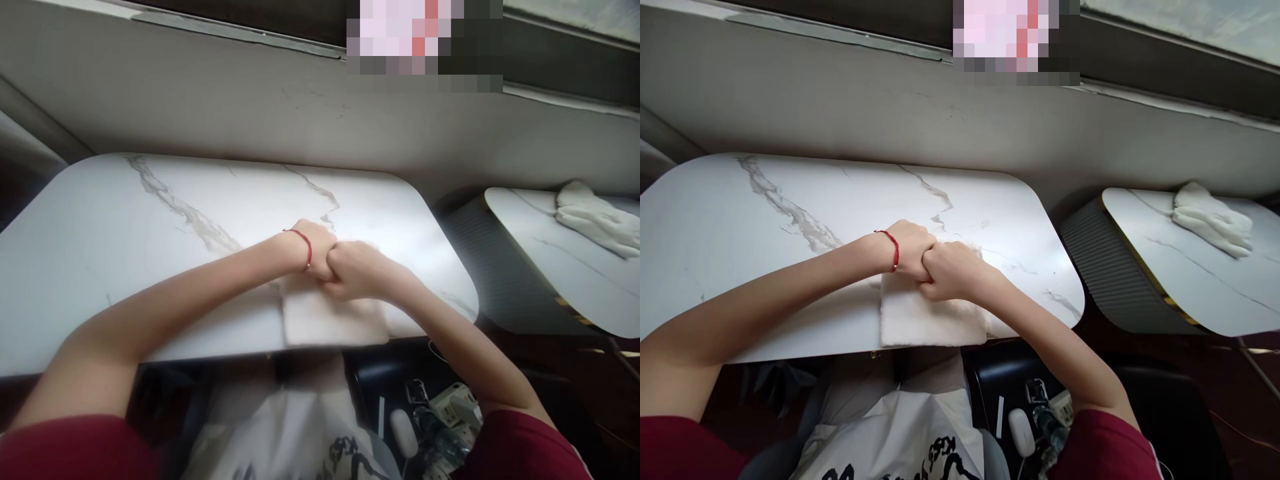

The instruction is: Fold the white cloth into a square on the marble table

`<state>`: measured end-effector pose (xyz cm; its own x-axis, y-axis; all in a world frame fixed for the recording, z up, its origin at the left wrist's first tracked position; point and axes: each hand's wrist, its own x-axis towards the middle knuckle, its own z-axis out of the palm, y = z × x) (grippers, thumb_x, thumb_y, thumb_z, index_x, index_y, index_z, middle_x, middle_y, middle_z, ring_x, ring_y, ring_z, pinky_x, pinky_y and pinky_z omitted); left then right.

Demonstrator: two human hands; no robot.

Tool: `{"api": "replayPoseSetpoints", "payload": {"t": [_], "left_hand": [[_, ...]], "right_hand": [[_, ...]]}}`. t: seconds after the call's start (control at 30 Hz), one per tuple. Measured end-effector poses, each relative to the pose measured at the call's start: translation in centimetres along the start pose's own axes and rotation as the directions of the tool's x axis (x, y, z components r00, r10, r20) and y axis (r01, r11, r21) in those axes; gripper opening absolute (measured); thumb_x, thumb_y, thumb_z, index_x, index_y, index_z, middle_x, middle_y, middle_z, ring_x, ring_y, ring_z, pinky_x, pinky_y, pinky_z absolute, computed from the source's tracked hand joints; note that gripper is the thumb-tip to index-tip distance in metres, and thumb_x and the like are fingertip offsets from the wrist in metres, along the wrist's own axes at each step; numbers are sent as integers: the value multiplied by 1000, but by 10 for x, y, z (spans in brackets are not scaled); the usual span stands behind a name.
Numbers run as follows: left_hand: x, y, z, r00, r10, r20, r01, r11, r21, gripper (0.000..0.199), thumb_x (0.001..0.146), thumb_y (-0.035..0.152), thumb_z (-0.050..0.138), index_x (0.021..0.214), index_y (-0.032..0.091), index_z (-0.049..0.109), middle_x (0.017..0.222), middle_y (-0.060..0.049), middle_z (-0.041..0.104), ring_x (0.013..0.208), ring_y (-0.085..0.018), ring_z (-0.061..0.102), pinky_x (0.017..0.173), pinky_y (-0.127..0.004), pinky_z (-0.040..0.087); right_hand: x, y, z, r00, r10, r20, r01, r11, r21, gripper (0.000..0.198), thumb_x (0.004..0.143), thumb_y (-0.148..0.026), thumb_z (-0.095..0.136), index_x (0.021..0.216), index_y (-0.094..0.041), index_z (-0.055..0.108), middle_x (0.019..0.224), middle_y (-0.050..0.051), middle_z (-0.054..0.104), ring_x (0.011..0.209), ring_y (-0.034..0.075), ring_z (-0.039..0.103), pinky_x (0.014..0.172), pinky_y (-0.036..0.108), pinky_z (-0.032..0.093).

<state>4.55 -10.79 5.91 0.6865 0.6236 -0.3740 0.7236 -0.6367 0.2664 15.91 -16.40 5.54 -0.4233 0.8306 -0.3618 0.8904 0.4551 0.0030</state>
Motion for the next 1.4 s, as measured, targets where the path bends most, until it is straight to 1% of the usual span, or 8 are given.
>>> {"api": "replayPoseSetpoints", "payload": {"t": [0.17, 0.3, 0.5, 0.67, 0.87, 1.0, 1.17, 1.4], "left_hand": [[6, -25, -17, 995, -67, 69, 59, 992, 107, 24, 57, 25, 62, 80, 21, 70, 75, -7, 71, 75, -29, 69, 69, -35, 50], [18, -55, -24, 977, -205, -62, 211, 972, 101, 24, 58, 23, 62, 79, 20, 73, 78, -10, 73, 79, -33, 70, 71, -38, 50], [32, -107, -29, 888, -365, -279, 382, 924, 8, 27, 69, 30, 63, 91, 22, 76, 94, -11, 76, 96, -31, 69, 78, -33, 50], [40, -143, -30, 844, -385, -374, 425, 905, 28, 40, 82, 31, 53, 115, 18, 72, 112, -14, 74, 103, -32, 69, 84, -36, 49], [40, -174, -23, 736, -394, -551, 447, 893, -41, 34, 85, 32, 49, 106, 19, 72, 108, -14, 75, 104, -33, 68, 87, -40, 47], [36, -185, -18, 676, -396, -621, 418, 901, -119, 39, 84, 32, 51, 117, 17, 65, 103, -13, 75, 100, -32, 68, 88, -39, 47], [35, -188, -13, 673, -248, -697, 234, 965, -118, 56, 83, 28, 50, 137, 14, 49, 126, -15, 66, 111, -30, 64, 98, -39, 45], [40, -204, -5, 643, -123, -756, -26, 983, -182, 60, 83, 16, 35, 141, 14, 49, 144, -11, 57, 133, -22, 51, 111, -33, 40]], "right_hand": [[36, 2, -12, 997, 60, -39, -60, 998, 1, 22, 86, -30, 56, 77, -16, 70, 71, 7, 66, 58, 15, 51, 55, 29, 32], [77, 8, -21, 989, 63, -134, -78, 991, -106, 31, 91, -39, 54, 87, -15, 73, 79, 13, 72, 69, 23, 63, 57, 31, 35], [140, 13, -30, 959, 66, -274, -112, 981, -155, 30, 91, -34, 55, 105, -15, 74, 94, 19, 75, 86, 32, 70, 67, 34, 44], [183, 17, -41, 937, 82, -340, -115, 990, -79, 26, 89, -31, 58, 106, -18, 74, 99, 18, 75, 91, 34, 70, 76, 37, 47], [215, 11, -48, 906, 33, -421, -60, 997, -49, 28, 85, -21, 56, 106, -14, 73, 100, 17, 75, 94, 33, 68, 75, 35, 44], [228, 11, -37, 858, -28, -514, 9, 999, -40, 29, 81, -19, 54, 104, -12, 72, 99, 17, 74, 94, 33, 66, 71, 34, 41], [235, 17, -23, 728, -167, -665, 185, 982, -43, 34, 84, -16, 47, 113, -10, 65, 117, 20, 65, 110, 33, 57, 77, 37, 43], [240, 19, -20, 707, -171, -686, 233, 972, -1, 34, 90, -20, 44, 118, -10, 61, 127, 22, 60, 120, 34, 49, 84, 40, 45]]}}
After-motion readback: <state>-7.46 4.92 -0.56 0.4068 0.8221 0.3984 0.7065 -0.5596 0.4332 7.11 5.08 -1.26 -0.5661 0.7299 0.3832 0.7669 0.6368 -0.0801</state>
